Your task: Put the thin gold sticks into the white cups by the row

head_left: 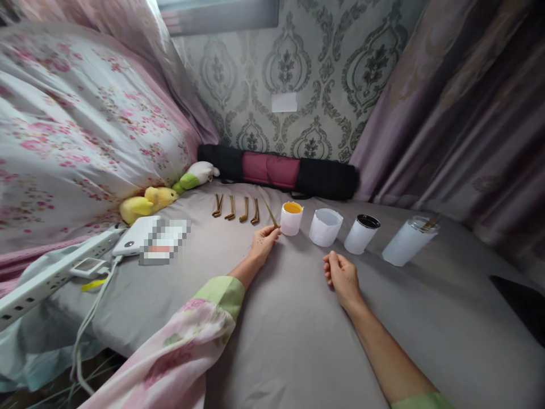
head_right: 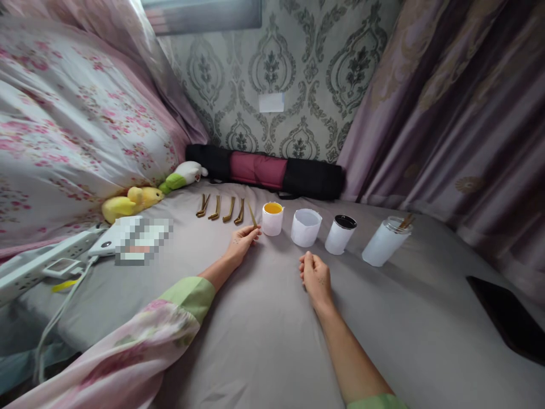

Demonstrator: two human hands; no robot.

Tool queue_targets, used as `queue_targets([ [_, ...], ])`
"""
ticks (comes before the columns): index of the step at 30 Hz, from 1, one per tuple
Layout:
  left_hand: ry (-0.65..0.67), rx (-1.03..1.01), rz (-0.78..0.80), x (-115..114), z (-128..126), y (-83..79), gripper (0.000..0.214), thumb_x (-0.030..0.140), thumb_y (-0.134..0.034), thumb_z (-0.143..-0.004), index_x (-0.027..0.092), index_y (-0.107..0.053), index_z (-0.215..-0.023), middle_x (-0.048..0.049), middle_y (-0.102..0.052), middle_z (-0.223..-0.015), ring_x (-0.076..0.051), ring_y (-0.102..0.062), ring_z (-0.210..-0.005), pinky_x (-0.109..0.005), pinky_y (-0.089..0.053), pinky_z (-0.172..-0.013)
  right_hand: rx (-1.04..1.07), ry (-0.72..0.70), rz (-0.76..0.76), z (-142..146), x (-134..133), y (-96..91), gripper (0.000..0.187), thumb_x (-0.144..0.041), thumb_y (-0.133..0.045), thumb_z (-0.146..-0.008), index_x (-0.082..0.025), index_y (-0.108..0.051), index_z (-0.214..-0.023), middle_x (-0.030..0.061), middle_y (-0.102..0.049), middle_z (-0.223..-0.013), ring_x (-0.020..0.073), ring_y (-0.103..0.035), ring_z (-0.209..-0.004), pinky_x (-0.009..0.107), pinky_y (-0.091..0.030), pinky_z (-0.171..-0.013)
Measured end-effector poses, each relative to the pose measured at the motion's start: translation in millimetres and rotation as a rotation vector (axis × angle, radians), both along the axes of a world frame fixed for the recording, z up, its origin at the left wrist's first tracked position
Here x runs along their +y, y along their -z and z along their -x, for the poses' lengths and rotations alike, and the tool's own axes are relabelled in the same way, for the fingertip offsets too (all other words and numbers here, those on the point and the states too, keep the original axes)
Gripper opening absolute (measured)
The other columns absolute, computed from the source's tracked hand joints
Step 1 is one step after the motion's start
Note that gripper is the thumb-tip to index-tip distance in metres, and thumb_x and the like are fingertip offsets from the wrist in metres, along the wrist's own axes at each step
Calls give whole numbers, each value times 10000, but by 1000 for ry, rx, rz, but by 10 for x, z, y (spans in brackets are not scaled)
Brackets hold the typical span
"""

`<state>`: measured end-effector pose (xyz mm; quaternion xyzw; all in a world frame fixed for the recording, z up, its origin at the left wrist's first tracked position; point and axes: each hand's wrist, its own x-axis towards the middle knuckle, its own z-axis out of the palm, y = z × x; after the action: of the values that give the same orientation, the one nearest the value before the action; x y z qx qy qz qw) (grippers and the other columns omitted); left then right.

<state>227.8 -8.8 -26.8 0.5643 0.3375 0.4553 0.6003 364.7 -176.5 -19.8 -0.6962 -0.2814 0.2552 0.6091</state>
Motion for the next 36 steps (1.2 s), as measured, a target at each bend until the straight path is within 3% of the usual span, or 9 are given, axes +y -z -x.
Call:
queue_targets([
  [7, -57, 100, -165, -154, 13, -67, 289, 340, -608, -698, 150, -693, -898, -43, -676, -773, -151, -559, -735, -247, -417, -678, 8, -1, -33, -6, -1, 11, 450, -608, -473, -725, -164, -546, -725, -18, -490, -562, 61, -427, -401, 155, -308, -315],
  [15, -118, 202, -365, -228, 20, -58, 221, 300, -601, -728, 214, -710, -900, -39, -671, -779, -163, -515, -755, -243, -395, -670, -6, -7, -27, 1, -10, -7, 432, -590, -469, -739, -165, -542, -724, -20, -488, -564, 63, -431, -412, 158, -321, -325],
  [23, -53, 218, -515, -317, 13, -70, 203, 261, -571, -765, 237, -702, -918, -44, -665, -796, -164, -494, -763, -240, -389, -658, 11, 0, -33, 5, -2, -10, 424, -591, -473, -728, -173, -547, -718, -33, -490, -550, 60, -421, -397, 161, -307, -320],
  [30, 2, 274, -619, -357, 23, -77, 211, 272, -530, -797, 267, -693, -930, -49, -666, -872, -191, -501, -809, -293, -384, -794, 7, -23, -67, 16, -19, -21, 439, -591, -465, -741, -165, -564, -784, -18, -497, -589, 61, -428, -414, 156, -313, -320],
  [36, 9, 381, -756, -369, 6, -22, 242, 272, -478, -829, 262, -668, -980, -54, -654, -903, -195, -478, -857, -297, -387, -805, -26, -14, -112, 37, -28, -79, 442, -581, -471, -739, -178, -573, -886, -10, -525, -632, 71, -444, -443, 164, -331, -340],
])
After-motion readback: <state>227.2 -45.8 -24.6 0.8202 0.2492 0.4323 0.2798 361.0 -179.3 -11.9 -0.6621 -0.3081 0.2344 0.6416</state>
